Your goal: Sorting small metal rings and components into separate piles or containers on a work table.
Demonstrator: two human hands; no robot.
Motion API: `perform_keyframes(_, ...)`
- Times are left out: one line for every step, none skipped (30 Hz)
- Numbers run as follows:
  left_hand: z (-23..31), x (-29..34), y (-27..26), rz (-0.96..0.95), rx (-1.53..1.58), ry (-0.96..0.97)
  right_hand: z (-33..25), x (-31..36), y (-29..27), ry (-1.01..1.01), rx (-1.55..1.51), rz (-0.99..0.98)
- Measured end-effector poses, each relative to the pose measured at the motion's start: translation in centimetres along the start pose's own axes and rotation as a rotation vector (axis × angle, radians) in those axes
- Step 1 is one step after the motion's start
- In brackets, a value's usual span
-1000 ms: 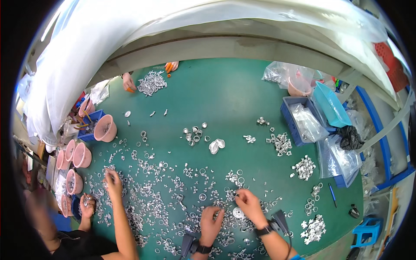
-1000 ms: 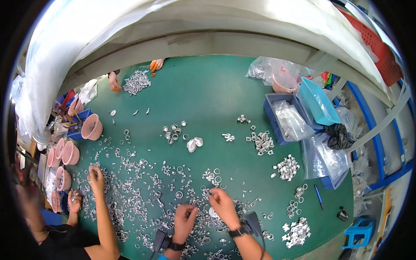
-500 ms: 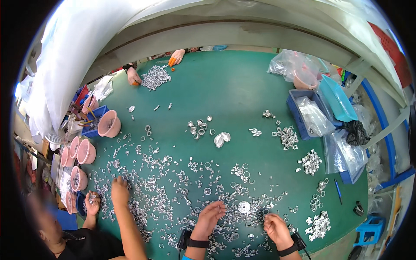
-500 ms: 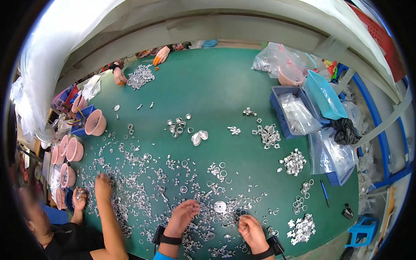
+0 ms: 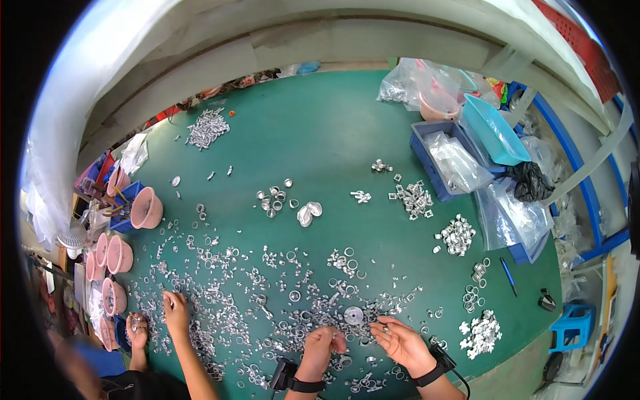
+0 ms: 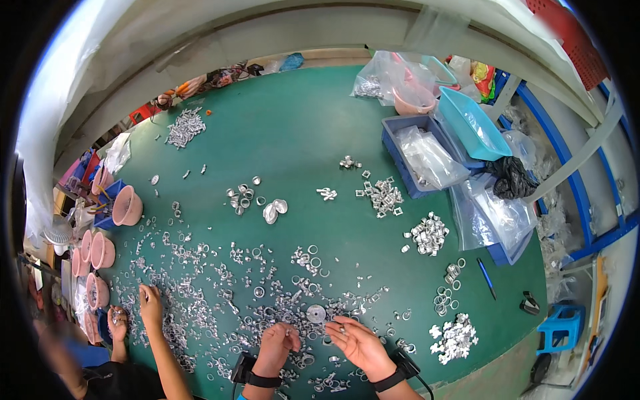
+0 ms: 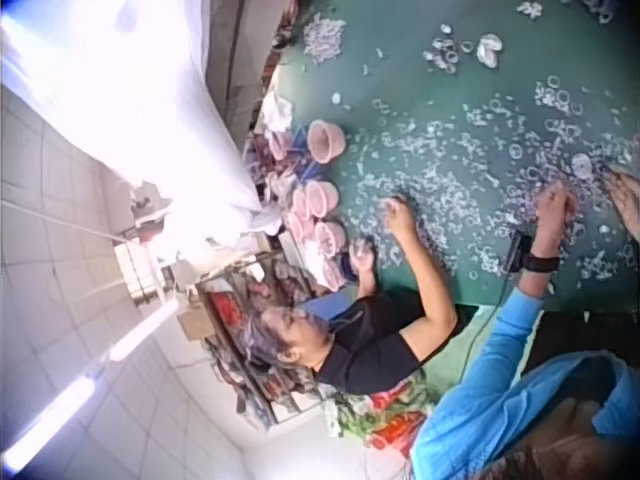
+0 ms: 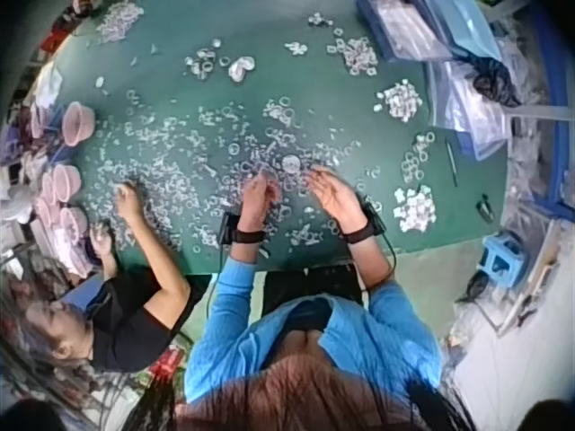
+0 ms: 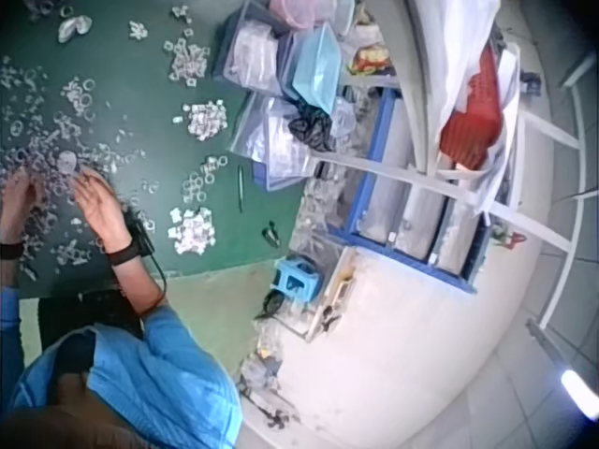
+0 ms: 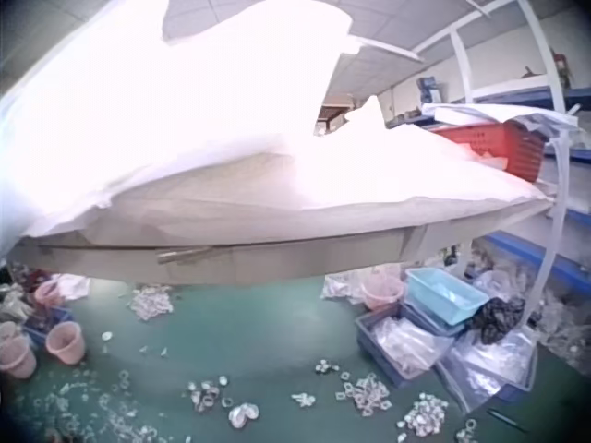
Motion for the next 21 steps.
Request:
perform_keyframes(-0.4, 0.0, 0.2, 0.001, 0.002, -0.009, 0.3, 0.0, 0.7, 0.022, -0.039, -0.026)
perform_keyframes(-0.3, 0.1, 0.7, -0.047, 0.016, 0.036, 0.6, -0.1, 1.0, 0.044, -0.053, -0.039)
perform_keyframes(0.0, 0.1, 1.2, -0.096, 0.031, 0.083, 0.7, -0.3, 0.8, 0.043, -0.053, -0.032)
perform_keyframes(-0.2, -0.1, 1.3, -0.115, 0.011, 0.083, 1.1, -0.4, 1.0, 0.067, -0.076, -0.071)
perform_keyframes(-0.3, 0.0, 1.2, -0.113, 0.013, 0.078, 1.4, -0.5, 1.2, 0.093, -0.099, -0.112)
perform_keyframes(0.1, -0.1, 1.0, -0.085, 0.017, 0.090, 1.5, -0.8, 0.8, 0.093, -0.100, -0.110)
perform_keyframes(0.7, -0.2, 0.8, -0.055, 0.021, 0.103, 0.8, -1.2, -0.6, -0.011, 0.107, -0.026)
perform_keyframes(1.4, -0.4, -0.1, 0.033, 0.072, 0.104, 0.0, -1.4, -1.9, -0.115, 0.313, 0.057)
perform_keyframes(2.6, -0.4, -0.7, 0.098, 0.110, 0.148, -1.0, -1.5, -2.9, -0.216, 0.518, 0.141)
perform_keyframes(2.8, -0.6, -1.8, 0.151, 0.059, 0.139, -2.7, -1.4, -2.1, -0.405, 0.955, 0.119)
perform_keyframes(2.9, -0.9, -2.9, 0.203, 0.007, 0.131, -2.7, -1.6, -1.9, -0.402, 0.953, 0.119)
perform_keyframes(2.8, -1.0, -4.0, 0.275, -0.114, 0.112, -3.9, -1.4, 0.9, -0.616, 1.281, 0.053)
perform_keyframes(2.5, -1.2, -4.5, 0.280, -0.117, 0.114, -4.2, -1.0, 3.7, -0.837, 1.604, -0.020)
perform_keyframes(2.7, -1.2, -4.7, 0.306, -0.297, 0.161, -3.8, -1.5, 4.7, -0.971, 1.699, -0.079)
perform_keyframes(2.9, -1.3, -4.8, 0.331, -0.474, 0.208, -3.5, -2.4, 4.2, -0.970, 1.697, -0.085)
perform_keyframes(3.0, -1.6, -3.9, 0.281, -0.565, 0.251, -3.0, -3.3, 3.9, -0.980, 1.790, -0.101)
perform_keyframes(2.9, -1.7, -3.5, 0.281, -0.566, 0.253, -2.6, -3.7, 3.9, -0.988, 1.885, -0.117)
perform_keyframes(2.9, -1.8, -2.5, 0.314, -0.838, 0.257, -2.8, -4.0, 3.7, -0.944, 1.868, -0.125)
perform_keyframes(2.8, -1.8, -1.4, 0.342, -1.109, 0.252, -3.0, -3.6, 4.1, -0.939, 1.869, -0.131)
perform_keyframes(3.1, -1.8, -0.2, 0.335, -1.214, 0.290, -3.8, -3.4, 3.8, -0.867, 1.719, -0.077)
perform_keyframes(2.8, -1.9, 0.1, 0.342, -1.209, 0.288, -4.6, -3.0, 3.4, -0.797, 1.569, -0.028)
Point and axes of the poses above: each hand's wrist, its own x-axis away from the middle knuckle, its own y-axis out of the palm, z = x × y, the point moved 9 cm from there along -x, towards the middle knuckle, and after that the axes turned 8 degrees about -y, right-handed, at the moved point
